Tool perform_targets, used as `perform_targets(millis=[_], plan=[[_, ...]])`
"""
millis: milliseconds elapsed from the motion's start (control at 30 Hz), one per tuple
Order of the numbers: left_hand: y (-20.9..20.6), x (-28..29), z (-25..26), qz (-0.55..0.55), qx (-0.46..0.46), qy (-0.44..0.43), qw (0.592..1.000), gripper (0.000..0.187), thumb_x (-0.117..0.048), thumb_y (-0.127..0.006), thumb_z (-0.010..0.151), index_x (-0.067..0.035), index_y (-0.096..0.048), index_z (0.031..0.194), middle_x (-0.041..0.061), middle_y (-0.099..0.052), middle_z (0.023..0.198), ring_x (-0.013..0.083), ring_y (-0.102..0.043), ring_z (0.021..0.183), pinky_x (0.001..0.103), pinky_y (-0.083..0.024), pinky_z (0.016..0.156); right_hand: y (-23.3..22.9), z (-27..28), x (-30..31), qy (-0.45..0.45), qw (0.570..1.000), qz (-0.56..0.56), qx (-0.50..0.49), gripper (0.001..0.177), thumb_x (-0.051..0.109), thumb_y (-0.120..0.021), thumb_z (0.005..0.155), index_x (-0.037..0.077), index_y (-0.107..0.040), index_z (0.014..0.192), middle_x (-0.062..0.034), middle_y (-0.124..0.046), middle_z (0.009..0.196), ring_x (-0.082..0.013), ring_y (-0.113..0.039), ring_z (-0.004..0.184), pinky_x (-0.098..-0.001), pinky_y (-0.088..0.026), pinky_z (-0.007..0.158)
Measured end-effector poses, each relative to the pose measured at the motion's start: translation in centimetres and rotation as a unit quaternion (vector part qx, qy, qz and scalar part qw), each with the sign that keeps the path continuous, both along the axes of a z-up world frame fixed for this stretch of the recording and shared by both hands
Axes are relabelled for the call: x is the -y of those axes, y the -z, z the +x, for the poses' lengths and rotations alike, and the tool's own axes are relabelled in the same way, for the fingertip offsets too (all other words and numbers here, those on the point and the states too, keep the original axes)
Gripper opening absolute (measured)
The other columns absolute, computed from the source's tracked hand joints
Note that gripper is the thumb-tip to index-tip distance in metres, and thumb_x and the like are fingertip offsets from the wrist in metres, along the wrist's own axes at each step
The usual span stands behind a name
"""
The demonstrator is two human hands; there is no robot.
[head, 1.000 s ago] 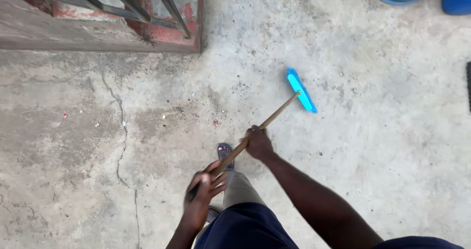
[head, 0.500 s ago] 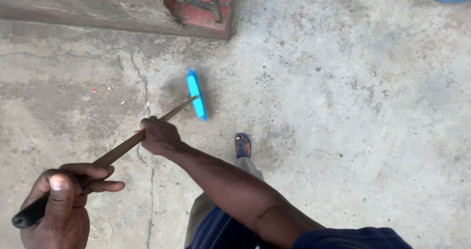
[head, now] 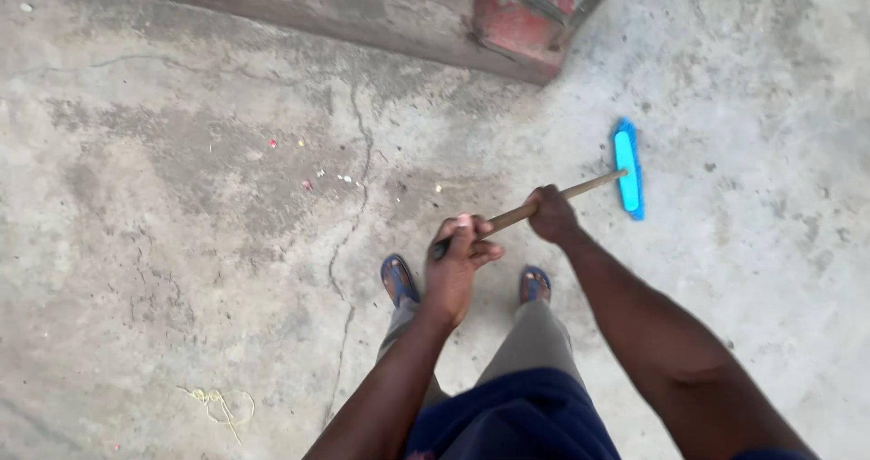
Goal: The recorder uses a broom to sweep debris and dust from a concrete outdoor floor area.
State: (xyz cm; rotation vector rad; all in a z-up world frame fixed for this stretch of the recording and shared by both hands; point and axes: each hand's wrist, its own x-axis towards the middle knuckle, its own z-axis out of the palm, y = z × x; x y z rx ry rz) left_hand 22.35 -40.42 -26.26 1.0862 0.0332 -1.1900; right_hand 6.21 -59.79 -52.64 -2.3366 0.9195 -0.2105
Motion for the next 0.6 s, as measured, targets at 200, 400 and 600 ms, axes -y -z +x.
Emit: perform_targets(millis=[200, 400, 600], plan=[[-6.6, -11.4, 19.0, -0.034, 0.099, -0.096, 0.990, 0.028, -0.035, -0.053, 0.109, -0.008, -0.057, 0.108, 0.008, -0.066, 0.106, 0.0212, -0.069, 0.087, 0.058, -0.055, 0.102, -4.6, 29.5, -11.0, -0.072, 0.991, 0.111, -0.003, 0.011, 0.010, -0.071, 0.088, 0.007, -0.061, 0.089, -0.0147, -0.062, 0.096, -0.0327, -0.064, 0.090, -0.0473, -0.053, 0.082], [-12.1, -18.5, 26.8, -0.054, 0.219, -0.073, 0.972, 0.031, -0.034, -0.050, 0.117, -0.004, -0.059, 0.114, 0.011, -0.065, 0.113, 0.0220, -0.065, 0.094, 0.051, -0.051, 0.108, -13.6, 37.6, -18.7, -0.037, 0.985, 0.101, 0.137, 0.019, 0.004, -0.071, 0.079, 0.013, -0.060, 0.093, -0.0089, -0.063, 0.099, -0.0352, -0.064, 0.099, -0.0478, -0.051, 0.087], [-7.3, -16.8, 22.0, -0.017, 0.108, 0.099, 0.989, 0.033, -0.033, -0.050, 0.108, -0.002, -0.063, 0.108, 0.012, -0.068, 0.107, 0.0220, -0.070, 0.095, 0.041, -0.055, 0.089, -11.7, 17.6, -19.7, 0.068, 0.997, 0.039, -0.026, 0.011, 0.005, -0.067, 0.081, 0.012, -0.063, 0.089, -0.0117, -0.064, 0.095, -0.0365, -0.064, 0.095, -0.0495, -0.052, 0.084]])
